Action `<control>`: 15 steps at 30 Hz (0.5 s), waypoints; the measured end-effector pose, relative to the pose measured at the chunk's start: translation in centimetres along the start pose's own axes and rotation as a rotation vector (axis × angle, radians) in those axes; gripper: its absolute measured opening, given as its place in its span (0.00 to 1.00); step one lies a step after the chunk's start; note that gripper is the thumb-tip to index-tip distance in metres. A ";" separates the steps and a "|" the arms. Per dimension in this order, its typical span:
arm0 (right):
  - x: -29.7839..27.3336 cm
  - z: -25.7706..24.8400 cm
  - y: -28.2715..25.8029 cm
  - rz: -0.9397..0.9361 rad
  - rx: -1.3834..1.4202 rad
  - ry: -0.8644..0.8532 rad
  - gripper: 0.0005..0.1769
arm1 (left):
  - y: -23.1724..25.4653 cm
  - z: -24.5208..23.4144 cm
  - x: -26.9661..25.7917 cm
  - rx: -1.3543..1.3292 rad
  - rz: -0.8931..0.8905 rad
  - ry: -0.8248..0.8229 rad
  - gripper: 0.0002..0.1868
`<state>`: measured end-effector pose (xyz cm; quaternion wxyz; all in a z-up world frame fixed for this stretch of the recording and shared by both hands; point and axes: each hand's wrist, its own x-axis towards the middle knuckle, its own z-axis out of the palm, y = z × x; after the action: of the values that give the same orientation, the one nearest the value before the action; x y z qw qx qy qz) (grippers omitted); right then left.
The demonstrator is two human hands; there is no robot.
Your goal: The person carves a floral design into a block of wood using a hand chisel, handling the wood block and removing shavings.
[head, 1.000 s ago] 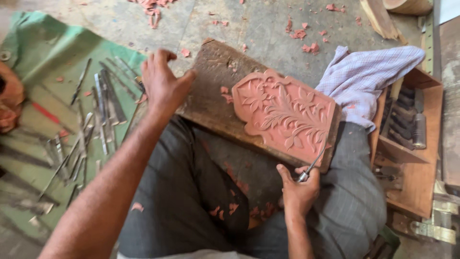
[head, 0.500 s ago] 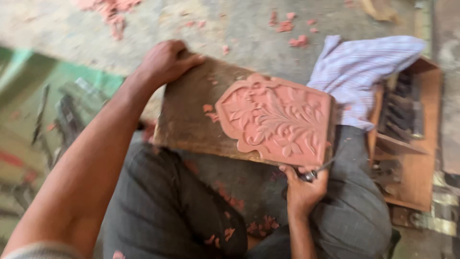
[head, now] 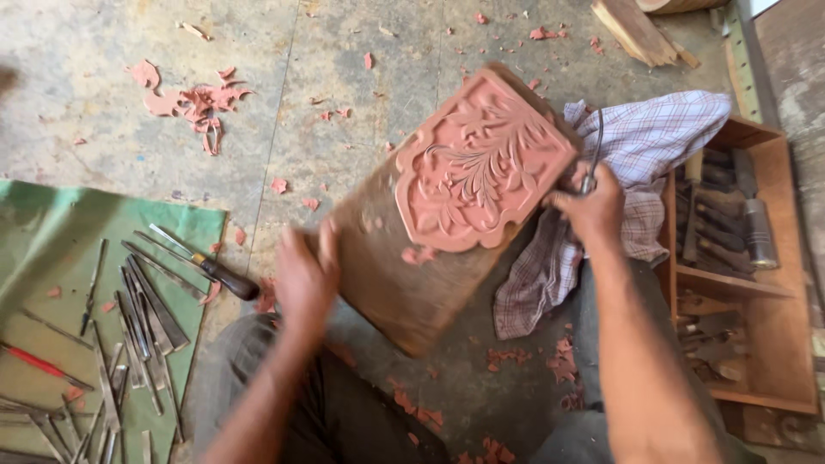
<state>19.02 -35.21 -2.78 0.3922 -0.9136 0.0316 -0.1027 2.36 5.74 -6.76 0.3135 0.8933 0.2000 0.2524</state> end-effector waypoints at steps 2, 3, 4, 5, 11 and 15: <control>2.7 0.2 0.0 0.004 0.041 -0.069 0.24 | 3.0 -2.1 -6.0 -0.150 -0.094 -0.044 0.20; 3.1 0.2 0.1 0.010 0.058 -0.105 0.24 | 4.6 -3.0 -8.3 -0.160 -0.202 -0.140 0.22; 3.1 0.3 0.0 0.071 0.068 -0.092 0.24 | 6.1 -4.0 -10.3 -0.168 -0.312 -0.234 0.24; 3.0 -0.2 -0.4 0.130 0.072 -0.080 0.24 | 7.7 -5.0 -12.1 -0.235 -0.356 -0.316 0.25; -6.8 -4.5 -5.1 0.296 -0.001 -0.056 0.18 | 8.5 -5.3 -8.8 -0.200 -0.008 -0.383 0.48; -21.8 -5.4 -9.6 0.358 -0.113 0.040 0.27 | 8.6 5.5 9.3 -0.077 0.209 -0.286 0.54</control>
<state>-3.68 -29.34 4.23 0.3513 -0.9118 0.2072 -0.0478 14.64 1.81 -1.75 0.3448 0.9233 0.0498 0.1614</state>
